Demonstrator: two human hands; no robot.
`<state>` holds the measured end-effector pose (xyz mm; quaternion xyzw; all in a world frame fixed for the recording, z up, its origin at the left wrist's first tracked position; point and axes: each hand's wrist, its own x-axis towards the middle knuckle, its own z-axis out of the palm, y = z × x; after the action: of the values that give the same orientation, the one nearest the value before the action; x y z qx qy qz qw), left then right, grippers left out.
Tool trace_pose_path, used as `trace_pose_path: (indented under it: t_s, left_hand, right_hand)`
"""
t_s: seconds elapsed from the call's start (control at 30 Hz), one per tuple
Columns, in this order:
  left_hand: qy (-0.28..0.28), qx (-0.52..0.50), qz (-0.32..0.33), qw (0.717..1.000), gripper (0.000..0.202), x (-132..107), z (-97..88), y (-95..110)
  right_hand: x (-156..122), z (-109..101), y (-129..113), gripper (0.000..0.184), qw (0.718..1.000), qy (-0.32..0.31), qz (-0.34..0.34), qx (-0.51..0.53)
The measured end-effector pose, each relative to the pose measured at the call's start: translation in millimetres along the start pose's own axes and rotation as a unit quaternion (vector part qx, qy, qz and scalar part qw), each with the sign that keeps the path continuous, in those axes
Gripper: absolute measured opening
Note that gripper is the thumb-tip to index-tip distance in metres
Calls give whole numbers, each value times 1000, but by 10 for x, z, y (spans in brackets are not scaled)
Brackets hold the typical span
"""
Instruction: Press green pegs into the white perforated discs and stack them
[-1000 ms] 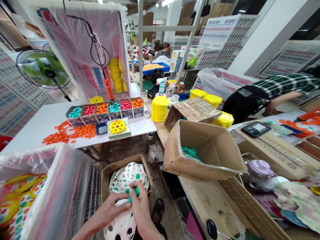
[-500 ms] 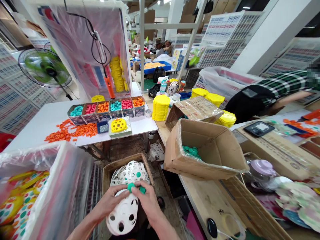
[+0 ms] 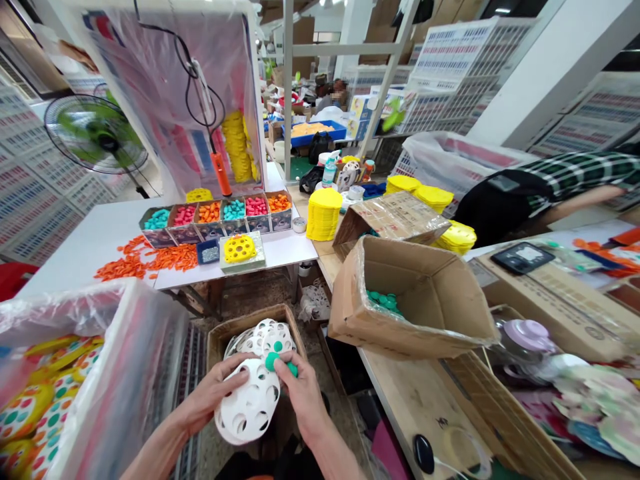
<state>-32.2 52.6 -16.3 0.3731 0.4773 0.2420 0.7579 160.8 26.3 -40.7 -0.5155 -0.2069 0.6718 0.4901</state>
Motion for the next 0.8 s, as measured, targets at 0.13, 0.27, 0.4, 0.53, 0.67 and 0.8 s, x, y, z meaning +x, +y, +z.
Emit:
trace_pose_path:
  t_s: [0.13, 0.27, 0.4, 0.53, 0.67, 0.8]
  left_hand:
    - [-17, -88, -4, 996, 62, -44, -25, -39]
    - [-5, -101, 5, 995, 63, -72, -37, -58]
    - [82, -6, 20, 996, 53, -32, -86, -106]
    - [129, 157, 48, 978, 41, 12, -126, -71]
    - [138, 255, 66, 955, 38, 18, -93, 47]
    - [146, 312, 103, 933, 34, 16, -68, 155]
  right_hand:
    - [-3, -10, 51, 37, 998, 27, 4, 53]
    - [-3, -10, 132, 36, 994, 66, 4, 84]
    - [-30, -16, 200, 37, 992, 100, -6, 75]
    - [-56, -61, 147, 37, 995, 92, -31, -5]
    - [-82, -98, -62, 34, 974, 64, -130, -173]
    - [-129, -65, -293, 30, 939, 12, -188, -289]
